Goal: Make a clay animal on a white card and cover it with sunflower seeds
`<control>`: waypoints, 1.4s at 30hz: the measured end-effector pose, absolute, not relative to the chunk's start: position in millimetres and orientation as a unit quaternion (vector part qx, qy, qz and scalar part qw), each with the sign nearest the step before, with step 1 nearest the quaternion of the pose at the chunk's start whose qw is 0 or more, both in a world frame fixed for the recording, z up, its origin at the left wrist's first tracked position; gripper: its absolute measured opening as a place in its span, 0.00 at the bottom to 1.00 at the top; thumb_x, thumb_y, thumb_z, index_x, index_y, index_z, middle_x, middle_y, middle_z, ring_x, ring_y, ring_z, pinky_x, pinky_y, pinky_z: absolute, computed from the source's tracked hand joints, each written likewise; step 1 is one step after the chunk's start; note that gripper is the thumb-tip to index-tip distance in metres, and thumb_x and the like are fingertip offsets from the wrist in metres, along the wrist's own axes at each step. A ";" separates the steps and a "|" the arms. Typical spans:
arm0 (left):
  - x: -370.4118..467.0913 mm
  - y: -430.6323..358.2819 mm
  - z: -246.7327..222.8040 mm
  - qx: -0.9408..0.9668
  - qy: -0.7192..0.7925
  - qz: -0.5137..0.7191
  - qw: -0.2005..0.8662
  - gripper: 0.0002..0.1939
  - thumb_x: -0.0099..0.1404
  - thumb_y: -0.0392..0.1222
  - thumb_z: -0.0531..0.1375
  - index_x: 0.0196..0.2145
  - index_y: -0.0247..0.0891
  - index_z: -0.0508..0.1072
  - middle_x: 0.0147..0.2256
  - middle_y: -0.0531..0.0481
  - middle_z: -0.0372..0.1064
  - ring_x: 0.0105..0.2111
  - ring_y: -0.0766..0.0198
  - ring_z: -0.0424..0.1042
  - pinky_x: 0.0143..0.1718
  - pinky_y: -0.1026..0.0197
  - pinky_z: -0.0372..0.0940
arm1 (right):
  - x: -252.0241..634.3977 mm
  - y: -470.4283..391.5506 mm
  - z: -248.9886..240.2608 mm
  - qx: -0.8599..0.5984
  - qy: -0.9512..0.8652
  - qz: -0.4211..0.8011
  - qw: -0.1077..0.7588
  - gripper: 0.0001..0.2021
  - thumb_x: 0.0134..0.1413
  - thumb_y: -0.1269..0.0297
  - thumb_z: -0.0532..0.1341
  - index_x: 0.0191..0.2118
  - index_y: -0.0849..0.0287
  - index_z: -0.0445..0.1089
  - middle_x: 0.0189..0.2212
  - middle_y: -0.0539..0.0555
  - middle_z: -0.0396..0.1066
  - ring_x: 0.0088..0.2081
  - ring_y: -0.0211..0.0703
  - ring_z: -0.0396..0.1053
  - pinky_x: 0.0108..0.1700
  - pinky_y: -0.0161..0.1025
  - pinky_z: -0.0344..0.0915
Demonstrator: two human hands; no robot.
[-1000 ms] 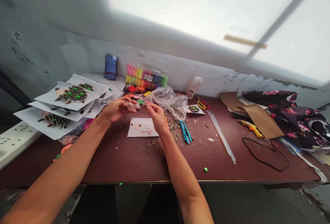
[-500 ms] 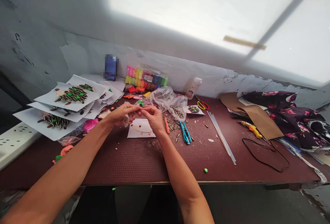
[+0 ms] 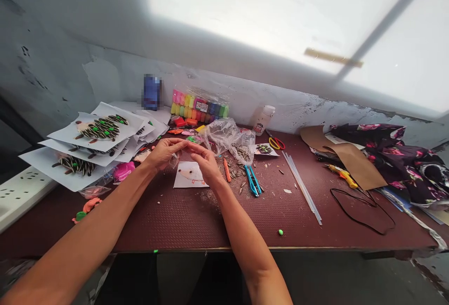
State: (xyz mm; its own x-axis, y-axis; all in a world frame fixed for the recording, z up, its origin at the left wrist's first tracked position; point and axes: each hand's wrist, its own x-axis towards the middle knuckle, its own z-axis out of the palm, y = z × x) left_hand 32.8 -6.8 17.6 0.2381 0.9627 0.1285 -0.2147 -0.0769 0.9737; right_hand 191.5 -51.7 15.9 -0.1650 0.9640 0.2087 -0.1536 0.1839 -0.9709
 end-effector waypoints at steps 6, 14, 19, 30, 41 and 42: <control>37.0 -8.4 15.4 0.502 0.350 0.523 0.593 0.25 0.42 0.54 0.77 0.34 0.33 0.83 0.32 0.44 0.80 0.31 0.61 0.74 0.34 0.61 0.66 | 190.0 -51.7 16.4 -0.357 -0.532 0.547 0.538 0.23 0.43 0.63 0.67 0.49 0.51 0.79 0.57 0.52 0.74 0.61 0.52 0.67 0.65 0.50 0.61; 23.5 -7.6 24.7 0.482 0.312 0.476 0.666 0.24 0.44 0.52 0.77 0.35 0.32 0.82 0.27 0.49 0.76 0.18 0.73 0.62 0.20 0.65 0.58 | 196.6 -53.1 22.7 -0.333 -0.447 0.630 0.540 0.14 0.43 0.61 0.71 0.40 0.53 0.81 0.48 0.54 0.80 0.54 0.50 0.73 0.54 0.44 0.67; 23.2 -8.8 26.2 0.506 0.319 0.457 0.658 0.21 0.44 0.51 0.77 0.27 0.33 0.76 0.25 0.51 0.73 0.17 0.73 0.60 0.17 0.66 0.56 | 199.7 -47.9 17.9 -0.396 -0.421 0.568 0.585 0.13 0.43 0.56 0.73 0.33 0.56 0.77 0.41 0.53 0.80 0.40 0.40 0.76 0.42 0.36 0.68; 26.5 -15.8 27.7 0.545 0.294 0.378 0.689 0.23 0.51 0.57 0.73 0.35 0.33 0.81 0.29 0.47 0.76 0.17 0.74 0.59 0.16 0.67 0.55 | 200.6 -48.6 19.7 -0.414 -0.441 0.540 0.586 0.20 0.46 0.46 0.69 0.37 0.57 0.71 0.14 0.38 0.52 0.17 0.30 0.46 0.22 0.32 0.46; 22.3 -12.5 29.8 0.512 0.359 0.387 0.678 0.18 0.50 0.49 0.75 0.34 0.33 0.81 0.29 0.49 0.74 0.16 0.75 0.59 0.15 0.67 0.54 | 262.7 -26.7 18.1 -0.632 -0.482 0.174 0.581 0.08 0.51 0.63 0.62 0.38 0.58 0.70 0.34 0.53 0.74 0.35 0.42 0.69 0.42 0.39 0.66; 21.9 -12.2 29.5 0.508 0.363 0.389 0.678 0.19 0.50 0.48 0.75 0.35 0.33 0.81 0.28 0.50 0.75 0.16 0.75 0.59 0.15 0.67 0.54 | 268.1 -26.9 18.0 -0.657 -0.495 0.133 0.552 0.08 0.52 0.65 0.60 0.38 0.59 0.72 0.36 0.56 0.76 0.38 0.44 0.71 0.44 0.41 0.65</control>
State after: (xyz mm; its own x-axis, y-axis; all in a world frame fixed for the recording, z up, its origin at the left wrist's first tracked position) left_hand 21.9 -12.2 29.5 0.4348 0.8953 -0.0965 -0.1584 0.1816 0.9705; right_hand 268.1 -26.9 18.0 0.4735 0.7985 0.3717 0.5046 0.1000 -0.8576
